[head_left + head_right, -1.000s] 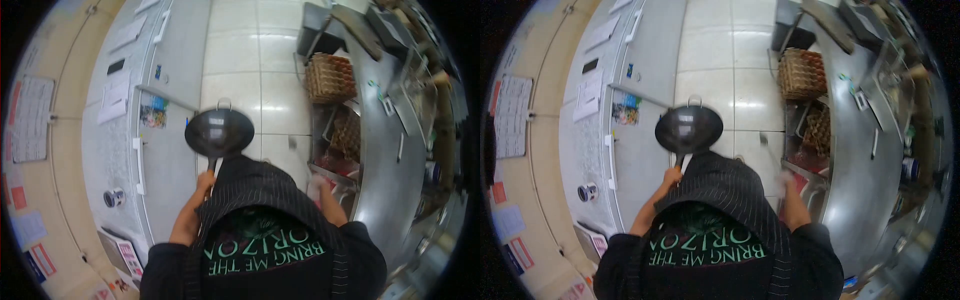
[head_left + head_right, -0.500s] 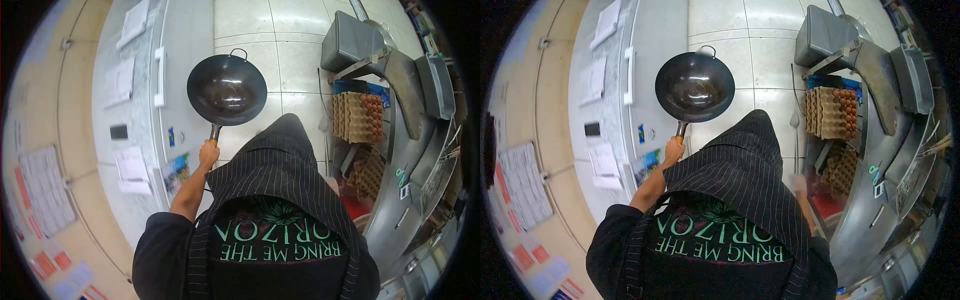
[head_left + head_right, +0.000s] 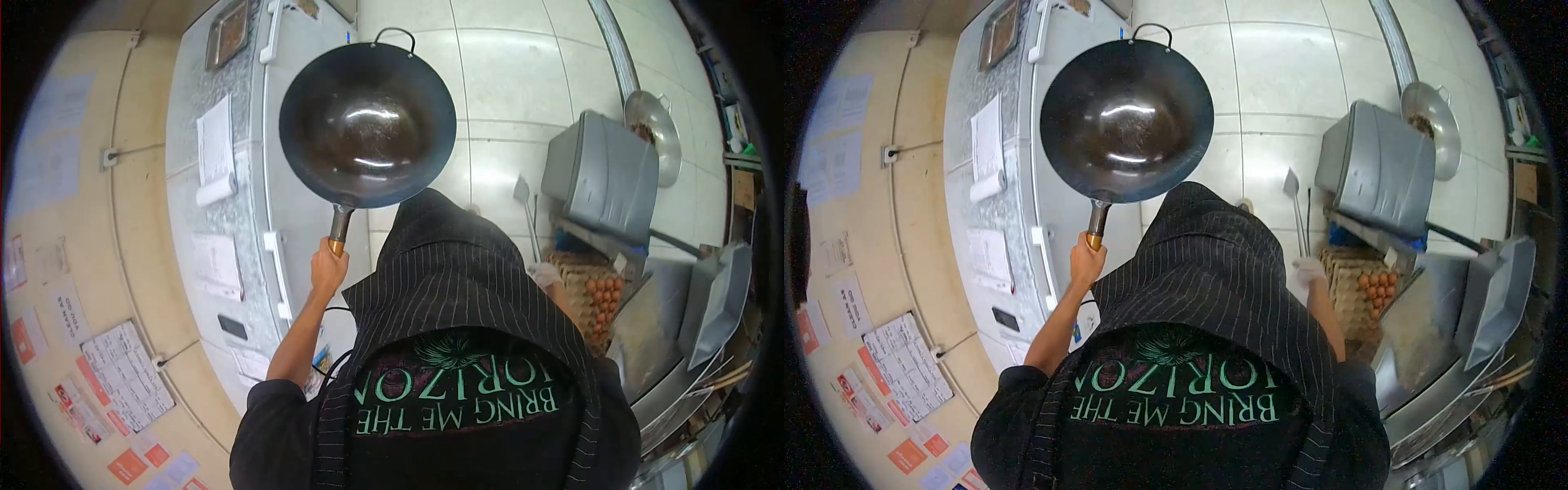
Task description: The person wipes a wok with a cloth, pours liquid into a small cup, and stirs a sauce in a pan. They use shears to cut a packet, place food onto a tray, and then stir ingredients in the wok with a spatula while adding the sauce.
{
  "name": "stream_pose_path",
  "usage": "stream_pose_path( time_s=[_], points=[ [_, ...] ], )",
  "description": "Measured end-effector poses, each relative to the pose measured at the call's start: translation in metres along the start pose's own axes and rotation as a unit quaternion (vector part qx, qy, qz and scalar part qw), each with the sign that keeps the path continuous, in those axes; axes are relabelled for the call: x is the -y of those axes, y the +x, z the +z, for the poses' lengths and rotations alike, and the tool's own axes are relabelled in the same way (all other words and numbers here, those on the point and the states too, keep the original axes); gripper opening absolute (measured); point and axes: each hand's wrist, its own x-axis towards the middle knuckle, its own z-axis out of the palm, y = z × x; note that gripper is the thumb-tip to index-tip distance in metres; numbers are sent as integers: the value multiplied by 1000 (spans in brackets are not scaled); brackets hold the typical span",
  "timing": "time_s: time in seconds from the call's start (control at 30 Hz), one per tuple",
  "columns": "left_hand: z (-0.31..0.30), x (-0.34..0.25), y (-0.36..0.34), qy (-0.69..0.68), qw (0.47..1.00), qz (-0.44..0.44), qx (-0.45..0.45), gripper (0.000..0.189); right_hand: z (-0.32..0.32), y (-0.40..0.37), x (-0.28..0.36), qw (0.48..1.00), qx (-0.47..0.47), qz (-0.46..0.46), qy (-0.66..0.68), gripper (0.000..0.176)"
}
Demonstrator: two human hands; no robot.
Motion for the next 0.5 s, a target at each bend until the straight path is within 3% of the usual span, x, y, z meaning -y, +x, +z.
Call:
stream_pose_path(
  time_s=[0.13,0.17,0.2,0.23,0.33,0.4,0.47,0.5],
  points=[
    [-13,-41,120,-42,997,50,-44,38,-136,84,158,991,-20,-51,-123,16],
    [-15,-52,133,-54,995,69,-49,37,-150,85,165,988,-27,-62,-137,14],
    [-15,-68,163,-59,994,80,-53,37,-168,91,185,997,-45,-43,-44,14],
    [-19,-83,196,-63,992,95,-54,37,-177,109,190,996,-65,-39,-37,14],
    [-33,-140,292,-47,989,136,-33,37,-162,213,117,967,-120,-130,-186,18],
    [-39,-187,358,-36,985,169,-2,34,-202,150,212,957,-228,-129,-128,27],
    [-43,-225,430,-10,979,202,38,29,-224,144,255,982,-160,76,71,37],
    [-35,-239,474,-2,976,209,65,26,-231,144,265,980,-178,72,60,31]
  ],
)
